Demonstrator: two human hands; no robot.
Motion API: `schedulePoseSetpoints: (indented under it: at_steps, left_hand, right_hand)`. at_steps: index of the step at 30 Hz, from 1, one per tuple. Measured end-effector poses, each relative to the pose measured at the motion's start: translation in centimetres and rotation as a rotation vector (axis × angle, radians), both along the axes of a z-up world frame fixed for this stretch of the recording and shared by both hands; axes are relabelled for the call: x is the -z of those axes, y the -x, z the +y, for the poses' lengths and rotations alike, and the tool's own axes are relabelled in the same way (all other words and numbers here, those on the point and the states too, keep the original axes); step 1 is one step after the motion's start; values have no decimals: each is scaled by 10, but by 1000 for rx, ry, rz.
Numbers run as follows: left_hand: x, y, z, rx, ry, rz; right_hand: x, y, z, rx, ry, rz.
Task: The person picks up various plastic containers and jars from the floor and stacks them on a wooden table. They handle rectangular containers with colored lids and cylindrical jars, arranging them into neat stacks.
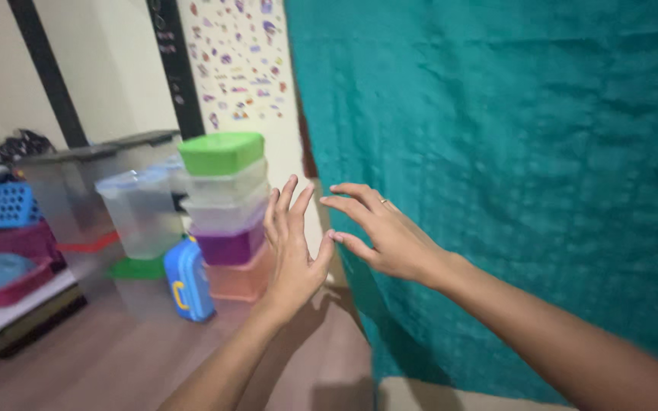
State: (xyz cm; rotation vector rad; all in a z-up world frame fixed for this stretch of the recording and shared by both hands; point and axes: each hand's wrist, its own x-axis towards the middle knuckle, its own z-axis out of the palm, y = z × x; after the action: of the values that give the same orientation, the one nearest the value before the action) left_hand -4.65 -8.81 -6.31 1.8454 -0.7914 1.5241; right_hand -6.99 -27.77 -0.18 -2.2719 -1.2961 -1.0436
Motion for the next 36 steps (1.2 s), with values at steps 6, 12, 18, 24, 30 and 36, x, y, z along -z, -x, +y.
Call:
schedulePoseSetpoints:
  at_steps: [6,12,18,24,30,36]
  left_hand:
    - [61,54,-88,15,-6,41]
    - [85,121,-179,63,-77,35]
    - [95,210,-274,59,-150,16]
    - [90,281,-352,104,-213,51]
    - [78,300,-413,180,-275,77]
    - [92,284,-463,218,-263,146]
  right_hand:
    - [64,60,-102,11,28,-20]
    - [95,139,-222,91,33,-89]
    - [109,244,-348,182,29,-128]
    - [113,325,-436,253,60,-150]
    - [110,344,-490,335,95,-115]
    - [118,319,-536,330,82,-97]
